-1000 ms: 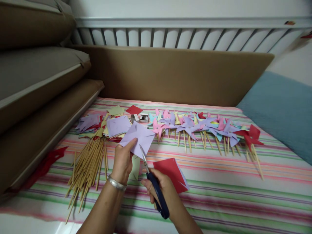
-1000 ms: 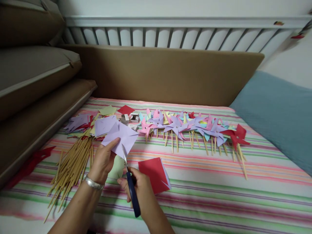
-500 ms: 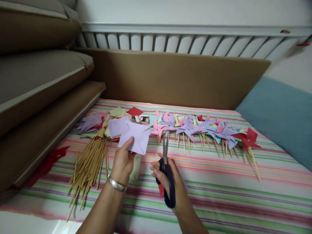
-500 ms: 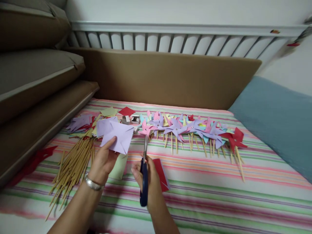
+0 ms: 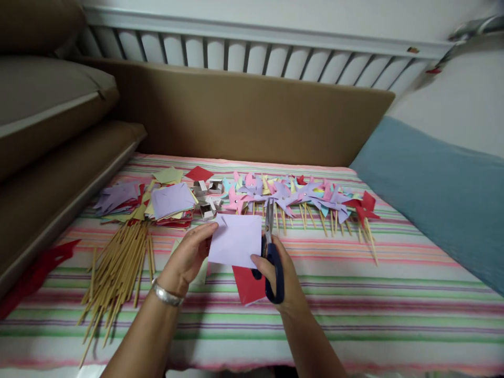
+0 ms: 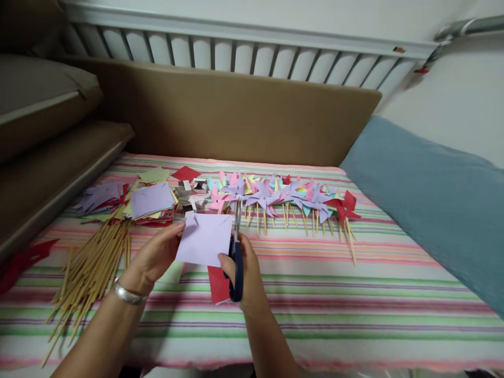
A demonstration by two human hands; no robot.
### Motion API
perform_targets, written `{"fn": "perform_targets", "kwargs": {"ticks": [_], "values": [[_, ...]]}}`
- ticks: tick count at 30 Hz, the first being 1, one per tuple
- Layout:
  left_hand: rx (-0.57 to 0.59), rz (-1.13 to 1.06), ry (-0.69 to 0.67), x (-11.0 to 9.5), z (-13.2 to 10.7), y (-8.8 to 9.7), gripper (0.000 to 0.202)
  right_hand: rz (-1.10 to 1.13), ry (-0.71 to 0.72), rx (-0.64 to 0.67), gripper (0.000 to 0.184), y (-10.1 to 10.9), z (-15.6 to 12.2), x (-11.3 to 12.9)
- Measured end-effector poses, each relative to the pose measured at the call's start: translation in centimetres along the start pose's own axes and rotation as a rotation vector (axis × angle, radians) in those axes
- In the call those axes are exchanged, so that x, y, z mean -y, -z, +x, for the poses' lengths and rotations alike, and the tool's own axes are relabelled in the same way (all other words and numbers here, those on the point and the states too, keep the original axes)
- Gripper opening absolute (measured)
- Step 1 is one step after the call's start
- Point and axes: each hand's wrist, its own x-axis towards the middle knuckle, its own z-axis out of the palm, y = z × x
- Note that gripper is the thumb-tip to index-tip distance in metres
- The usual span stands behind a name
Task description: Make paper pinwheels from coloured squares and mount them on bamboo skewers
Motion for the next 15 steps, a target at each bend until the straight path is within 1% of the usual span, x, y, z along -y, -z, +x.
{"fn": "perform_targets", "kwargs": {"ticks": [2, 4, 7, 11, 13, 15], "values": [[0.069, 0.109, 0.043, -0.5, -0.1, 0.6, 0.017, -0.096, -0.021, 0.049, 0.043, 0.1, -0.2, 0.5], [0.110, 0.172, 0.089, -0.4, -0.2, 0.8, 0.016, -0.168, -0.040, 0.090, 0.042, 0.0, -0.3, 0.7], [0.130, 0.166, 0.108, 0.1, -0.3, 0.8, 0.023, -0.227, -0.034, 0.129, 0.046, -0.2, -0.3, 0.6], [0.148, 0.120, 0.115, 0.5, 0.0, 0.8, 0.027, -0.236, -0.033, 0.128, 0.045, 0.0, 0.0, 0.2], [0.122, 0.095, 0.077, 0.4, 0.1, 0.8, 0.029, -0.169, -0.026, 0.095, 0.046, 0.1, 0.2, 0.0], [0.033, 0.068, -0.001, 0.2, 0.3, 0.9, 0.032, -0.045, -0.003, 0.048, 0.049, -0.1, 0.2, -0.2]]}}
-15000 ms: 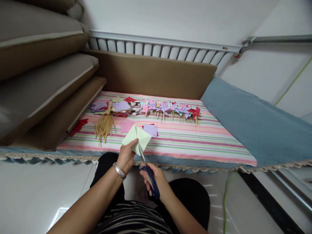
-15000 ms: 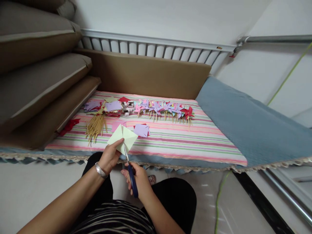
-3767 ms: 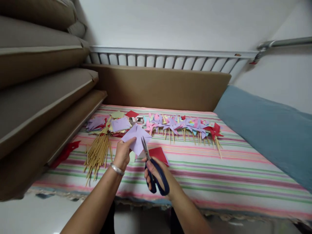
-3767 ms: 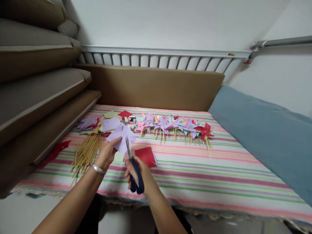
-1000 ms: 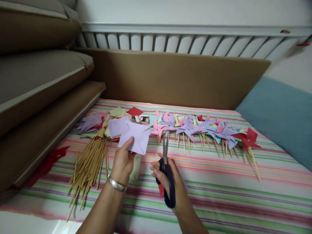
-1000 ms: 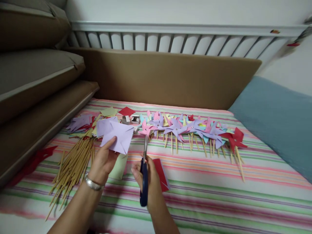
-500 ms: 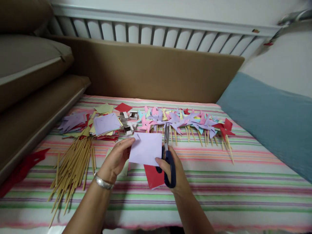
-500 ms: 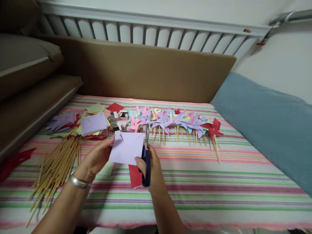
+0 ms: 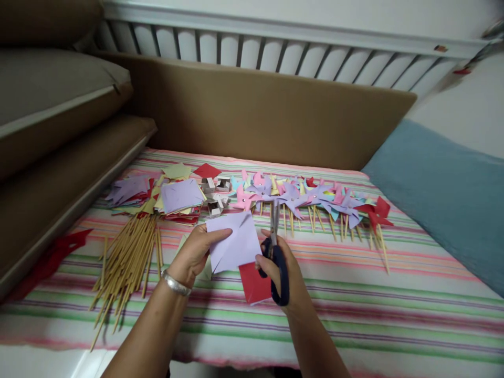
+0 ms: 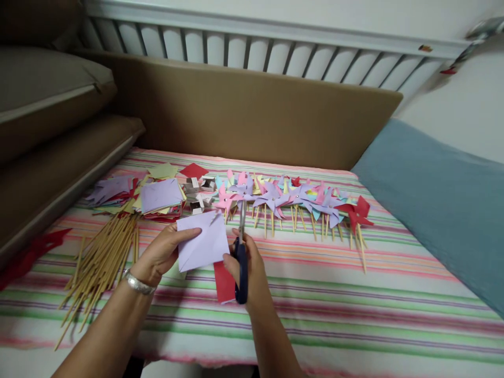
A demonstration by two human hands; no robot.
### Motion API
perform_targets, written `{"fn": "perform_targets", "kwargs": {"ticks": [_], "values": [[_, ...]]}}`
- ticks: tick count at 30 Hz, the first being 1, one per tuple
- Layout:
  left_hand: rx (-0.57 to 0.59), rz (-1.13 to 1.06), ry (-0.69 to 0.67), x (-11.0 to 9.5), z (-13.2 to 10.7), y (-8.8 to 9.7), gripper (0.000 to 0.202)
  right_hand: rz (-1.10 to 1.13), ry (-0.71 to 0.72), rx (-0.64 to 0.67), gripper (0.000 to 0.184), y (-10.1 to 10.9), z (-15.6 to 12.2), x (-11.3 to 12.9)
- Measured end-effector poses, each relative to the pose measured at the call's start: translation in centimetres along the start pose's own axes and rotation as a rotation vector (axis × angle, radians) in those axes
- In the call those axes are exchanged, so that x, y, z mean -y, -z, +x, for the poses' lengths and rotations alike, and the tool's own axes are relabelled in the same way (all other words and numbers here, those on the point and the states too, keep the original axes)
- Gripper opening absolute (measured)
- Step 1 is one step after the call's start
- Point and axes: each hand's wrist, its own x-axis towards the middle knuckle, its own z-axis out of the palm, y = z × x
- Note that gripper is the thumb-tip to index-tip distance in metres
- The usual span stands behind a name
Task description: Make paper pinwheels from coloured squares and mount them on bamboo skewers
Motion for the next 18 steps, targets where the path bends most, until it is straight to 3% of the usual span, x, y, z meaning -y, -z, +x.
{"fn": "perform_targets", "kwargs": {"ticks": [2, 5, 10, 18], "values": [[-0.129, -0.031, -0.094, -0.2, 0.2, 0.2, 0.034, 0.130, 0.017, 0.001, 0.050, -0.5, -0.2, -0.2], [-0.301, -0.077, -0.230, -0.4, 0.7, 0.6, 0.036, 0.245, -0.027, 0.164, 0.045, -1.8, -1.2, -0.4], [-0.402, -0.129, -0.330, -0.5, 1.0, 0.8, 0.040, 0.250, -0.270, 0.466, 0.050, -4.3, -3.8, -0.6], [-0.413, -0.169, -0.379, -0.6, 1.1, 0.8, 0.033, 0.246, -0.422, 0.413, 0.058, -5.5, -4.4, -1.0]]}}
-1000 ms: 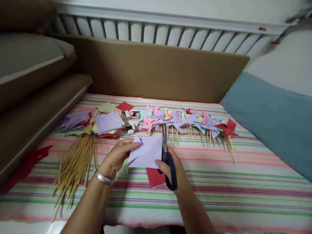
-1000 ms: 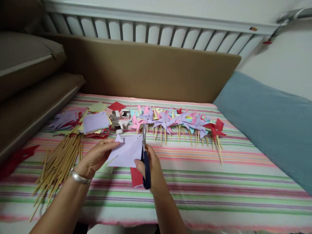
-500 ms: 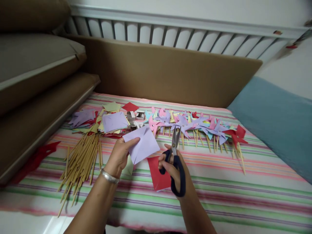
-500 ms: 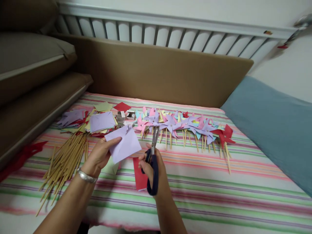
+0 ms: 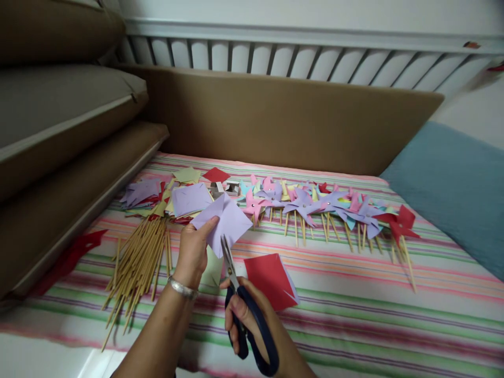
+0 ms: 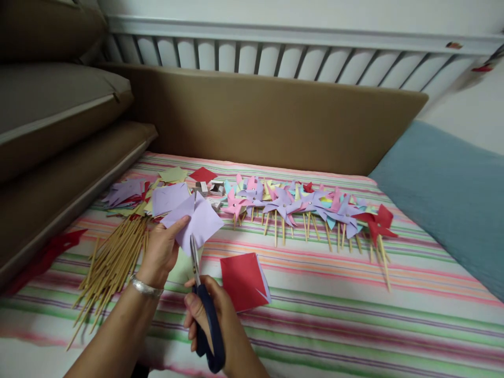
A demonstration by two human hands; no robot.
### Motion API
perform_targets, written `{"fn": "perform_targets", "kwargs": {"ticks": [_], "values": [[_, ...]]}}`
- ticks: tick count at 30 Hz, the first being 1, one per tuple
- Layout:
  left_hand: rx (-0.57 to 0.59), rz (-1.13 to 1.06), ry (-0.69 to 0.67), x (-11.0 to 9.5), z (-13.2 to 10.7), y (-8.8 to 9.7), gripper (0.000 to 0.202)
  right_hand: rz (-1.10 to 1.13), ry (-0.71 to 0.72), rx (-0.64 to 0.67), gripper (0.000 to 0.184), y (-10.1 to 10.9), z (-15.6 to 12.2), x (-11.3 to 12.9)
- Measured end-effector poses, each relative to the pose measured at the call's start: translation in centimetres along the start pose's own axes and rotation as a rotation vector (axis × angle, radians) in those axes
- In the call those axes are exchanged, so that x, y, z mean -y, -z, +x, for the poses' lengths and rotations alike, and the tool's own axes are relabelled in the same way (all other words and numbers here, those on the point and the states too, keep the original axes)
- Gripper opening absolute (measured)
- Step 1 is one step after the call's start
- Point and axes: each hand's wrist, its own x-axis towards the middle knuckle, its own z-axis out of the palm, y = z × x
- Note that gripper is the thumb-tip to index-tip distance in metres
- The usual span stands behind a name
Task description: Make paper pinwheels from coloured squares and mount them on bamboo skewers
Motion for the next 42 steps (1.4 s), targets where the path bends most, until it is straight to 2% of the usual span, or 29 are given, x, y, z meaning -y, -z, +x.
{"fn": "perform_targets", "kwargs": {"ticks": [13, 19, 24, 35, 42], "values": [[0.029, 0.016, -0.049, 0.2, -0.3, -0.2, 0.029, -0.023, 0.030, -0.019, 0.049, 0.3, 0.2, -0.4], [0.008, 0.014, -0.020, 0.6, -0.5, -0.3, 0.030, -0.066, 0.040, -0.089, 0.054, 0.3, 0.8, -0.4], [-0.038, 0.031, -0.030, 0.6, -0.5, -0.4, 0.031, -0.105, -0.009, -0.157, 0.066, 0.2, 1.3, -0.4], [-0.075, 0.015, -0.057, 0.3, -0.6, -0.6, 0.028, -0.105, -0.054, -0.209, 0.080, -0.3, 1.3, 0.1], [-0.084, 0.025, -0.064, 0.3, -0.4, -0.4, 0.033, -0.118, -0.046, -0.212, 0.076, -0.1, 1.2, -0.2]]}}
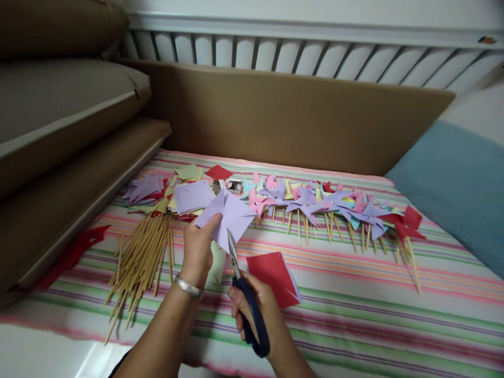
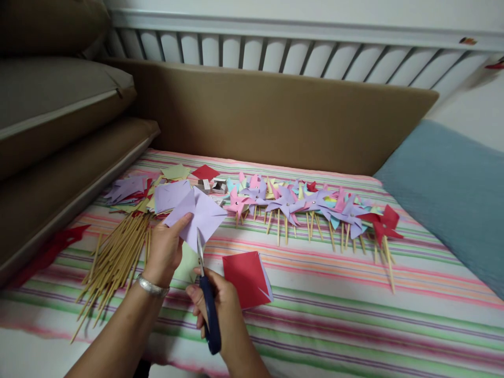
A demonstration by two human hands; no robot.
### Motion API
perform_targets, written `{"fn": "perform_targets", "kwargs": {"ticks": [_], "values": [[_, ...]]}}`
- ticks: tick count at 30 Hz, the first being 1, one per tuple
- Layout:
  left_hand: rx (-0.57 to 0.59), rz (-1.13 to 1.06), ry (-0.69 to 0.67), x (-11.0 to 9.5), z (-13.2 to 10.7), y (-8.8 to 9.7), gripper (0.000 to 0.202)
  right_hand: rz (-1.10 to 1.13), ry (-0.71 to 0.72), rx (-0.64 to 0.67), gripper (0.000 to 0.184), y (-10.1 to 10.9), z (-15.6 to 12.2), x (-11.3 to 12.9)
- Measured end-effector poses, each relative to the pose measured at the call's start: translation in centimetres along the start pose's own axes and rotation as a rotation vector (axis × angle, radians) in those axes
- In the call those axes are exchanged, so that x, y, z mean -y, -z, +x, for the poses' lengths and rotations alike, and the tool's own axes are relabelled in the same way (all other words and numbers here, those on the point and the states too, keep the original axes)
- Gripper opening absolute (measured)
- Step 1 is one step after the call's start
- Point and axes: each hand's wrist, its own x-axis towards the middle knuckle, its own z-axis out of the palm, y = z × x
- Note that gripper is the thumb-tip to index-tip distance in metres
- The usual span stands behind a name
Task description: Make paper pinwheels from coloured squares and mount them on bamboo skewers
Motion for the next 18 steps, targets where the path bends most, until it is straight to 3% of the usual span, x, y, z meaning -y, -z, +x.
{"fn": "perform_targets", "kwargs": {"ticks": [5, 12, 15, 18], "values": [[-0.013, -0.003, -0.007, 0.0, 0.0, 0.0, 0.030, -0.018, -0.001, 0.002, 0.073, 0.1, 0.0, 0.0], [-0.066, 0.000, -0.048, -0.2, 0.7, 0.5, 0.032, -0.133, -0.002, 0.031, 0.055, 0.8, 0.2, -0.6], [-0.118, -0.025, -0.017, -0.5, 1.2, 1.0, 0.034, -0.038, 0.135, 0.021, 0.052, 1.7, 0.6, -1.0], [-0.109, -0.097, 0.027, -0.6, 0.7, 0.7, 0.034, 0.067, 0.295, -0.069, 0.056, 2.7, 0.8, -0.5]]}}
